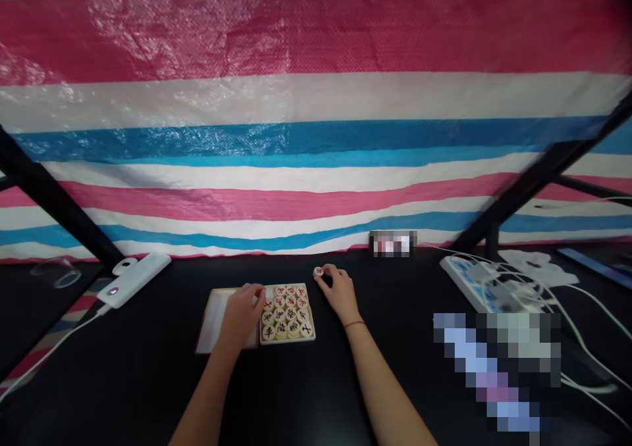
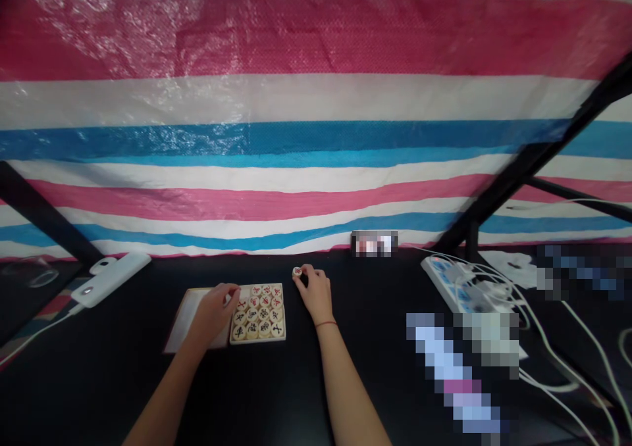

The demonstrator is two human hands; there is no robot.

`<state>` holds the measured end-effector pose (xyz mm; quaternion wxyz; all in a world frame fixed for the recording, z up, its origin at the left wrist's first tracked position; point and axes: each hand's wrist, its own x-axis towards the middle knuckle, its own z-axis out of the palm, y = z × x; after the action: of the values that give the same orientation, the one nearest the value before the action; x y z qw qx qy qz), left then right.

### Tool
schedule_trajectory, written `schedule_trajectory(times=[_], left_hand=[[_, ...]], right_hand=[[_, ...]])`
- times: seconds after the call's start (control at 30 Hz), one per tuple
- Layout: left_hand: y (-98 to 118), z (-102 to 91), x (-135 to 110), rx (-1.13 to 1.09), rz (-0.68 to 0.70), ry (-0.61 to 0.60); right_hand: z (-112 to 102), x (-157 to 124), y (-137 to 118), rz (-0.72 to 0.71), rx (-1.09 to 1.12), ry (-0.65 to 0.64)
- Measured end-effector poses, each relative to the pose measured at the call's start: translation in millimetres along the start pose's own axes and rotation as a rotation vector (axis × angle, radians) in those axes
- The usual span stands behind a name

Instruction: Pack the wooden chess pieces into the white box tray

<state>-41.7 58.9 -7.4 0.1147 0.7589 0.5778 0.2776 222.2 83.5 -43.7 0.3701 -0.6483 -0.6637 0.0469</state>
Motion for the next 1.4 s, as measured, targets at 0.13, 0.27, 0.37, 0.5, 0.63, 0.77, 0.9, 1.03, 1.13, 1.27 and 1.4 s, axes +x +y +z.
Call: schedule_trajectory(times=[0.13, 0.27, 0.37, 0.5, 0.63, 0.77, 0.9, 1.03, 1.13, 1.27, 1.4], left_hand=[[1.8, 0.5, -0.3, 0.006, 0.01, 0.001], [2.8, 0.4, -0.4, 0.011, 0.017, -0.002], [2.4, -0.5, -0.6, 0.028, 0.033, 0.023], [8.1, -2.4, -1.1, 0.164, 0.068, 0.068], [28.4, -1.8, 0.8, 0.32, -0.06, 0.034], [48.7, 5.0, 3.8, 0.371, -0.149, 0.004], [56.1, 13.2, 2.7, 0.377, -0.17, 0.022], [57.9, 14.4, 0.7, 0.339, -0.17, 0.017], [58.9, 12.2, 1.5, 0.278, -0.175, -0.011], [58.5, 8.5, 4.2, 0.179, -0.178, 0.027], [60.2, 6.4, 2.7, -0.177, -0.141, 0.054]], right_hand=[[0.5, 0.5, 0.6, 0.004, 0.033, 0.0], [-0.3, 1.2, 0.4, 0.018, 0.037, -0.006], [-5.5, -0.6, -6.2, -0.016, 0.045, 0.046], [-14.6, -10.8, -29.2, -0.004, 0.104, 0.085], [-17.0, -23.2, -55.4, 0.151, 0.203, -0.14], [-14.1, -27.4, -66.5, 0.174, 0.22, -0.202], [-13.1, -27.0, -65.8, 0.193, 0.252, -0.179], [-13.9, -26.8, -65.1, 0.199, 0.268, -0.171], [-14.5, -26.4, -64.4, 0.202, 0.283, -0.172], [-17.7, -25.6, -64.1, 0.146, 0.278, -0.083], [-23.0, -28.0, -73.2, -0.204, 0.226, 0.027]])
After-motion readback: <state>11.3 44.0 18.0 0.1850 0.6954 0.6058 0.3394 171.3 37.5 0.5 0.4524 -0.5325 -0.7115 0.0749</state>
